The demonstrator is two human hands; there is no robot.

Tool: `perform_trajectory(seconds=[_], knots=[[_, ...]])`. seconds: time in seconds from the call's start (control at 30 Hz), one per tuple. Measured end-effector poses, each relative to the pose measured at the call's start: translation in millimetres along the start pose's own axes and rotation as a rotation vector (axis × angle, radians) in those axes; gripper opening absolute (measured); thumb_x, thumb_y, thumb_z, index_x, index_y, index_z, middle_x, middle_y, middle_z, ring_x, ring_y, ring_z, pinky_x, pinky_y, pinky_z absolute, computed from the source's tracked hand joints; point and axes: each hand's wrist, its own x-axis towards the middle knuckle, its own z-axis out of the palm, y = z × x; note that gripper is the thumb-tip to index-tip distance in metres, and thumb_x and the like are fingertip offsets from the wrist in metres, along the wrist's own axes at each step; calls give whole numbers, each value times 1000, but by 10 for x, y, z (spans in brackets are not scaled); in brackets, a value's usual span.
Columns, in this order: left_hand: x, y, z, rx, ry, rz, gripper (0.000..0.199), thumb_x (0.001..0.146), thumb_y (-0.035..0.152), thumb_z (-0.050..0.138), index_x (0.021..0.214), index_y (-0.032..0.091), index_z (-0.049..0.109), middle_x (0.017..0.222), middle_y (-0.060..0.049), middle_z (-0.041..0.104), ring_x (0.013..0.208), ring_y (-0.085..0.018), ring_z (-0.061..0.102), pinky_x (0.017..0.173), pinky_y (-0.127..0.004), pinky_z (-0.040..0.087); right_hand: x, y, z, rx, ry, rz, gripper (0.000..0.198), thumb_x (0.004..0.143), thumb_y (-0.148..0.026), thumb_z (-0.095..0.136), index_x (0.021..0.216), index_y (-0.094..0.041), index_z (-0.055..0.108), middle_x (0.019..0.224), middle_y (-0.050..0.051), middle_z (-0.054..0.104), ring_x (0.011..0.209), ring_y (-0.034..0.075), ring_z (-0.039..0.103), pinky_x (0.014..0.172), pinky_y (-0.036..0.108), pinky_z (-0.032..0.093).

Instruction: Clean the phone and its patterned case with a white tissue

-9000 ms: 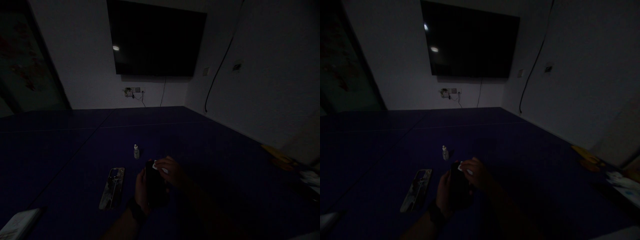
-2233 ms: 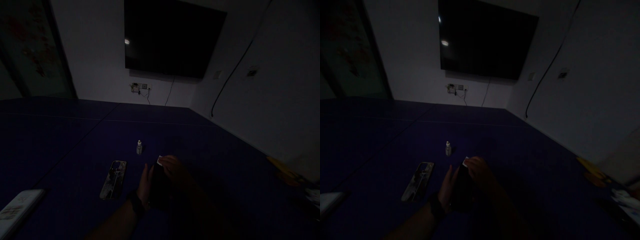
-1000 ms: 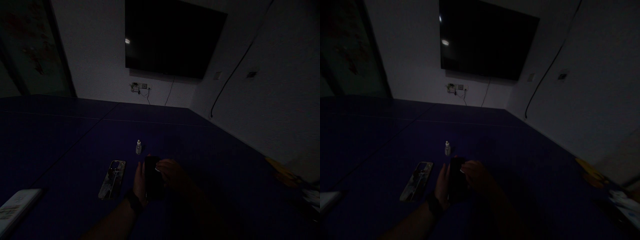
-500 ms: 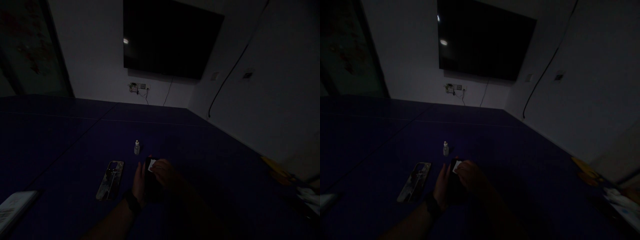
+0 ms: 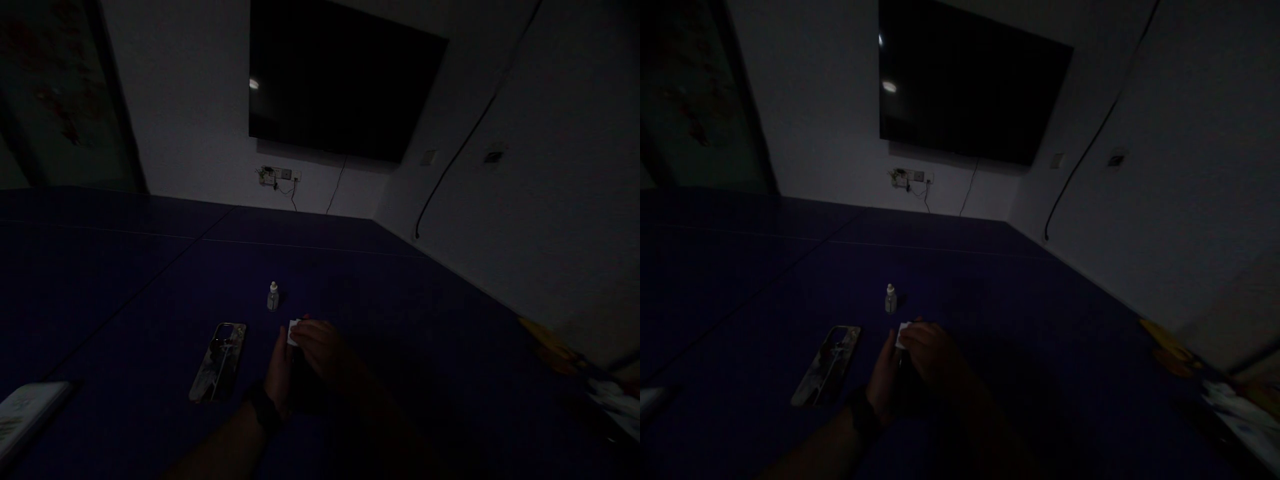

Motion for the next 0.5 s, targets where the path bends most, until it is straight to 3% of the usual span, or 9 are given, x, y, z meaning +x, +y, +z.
perform_trajectory(seconds=[0.23, 0.33, 0.5], knots=[[-136, 16, 45, 67, 48, -87, 62, 94, 61, 47, 149, 34, 42, 119, -10, 69, 96, -30, 70, 83, -51, 56, -266, 356, -169, -23, 33, 161, 32, 97, -17, 45, 119, -19, 69, 122, 11, 72, 116, 23, 65, 98, 45, 53], [-122, -9, 47, 57, 43, -82, 61, 94, 59, 47, 148, 31, 44, 117, -11, 70, 94, -32, 70, 82, -50, 56, -199, 292, -86, -29, 39, 129, 35, 97, -15, 43, 122, -19, 67, 125, 11, 70, 118, 22, 64, 98, 43, 53], [-3, -100, 89, -5, 54, 9, 53, 98, 51, 43, 145, 27, 51, 123, -12, 69, 108, -30, 67, 90, -40, 55, -11, 73, 29, -9, 41, 13, 36, 96, -11, 43, 124, -17, 65, 128, 11, 69, 122, 21, 61, 97, 38, 53]])
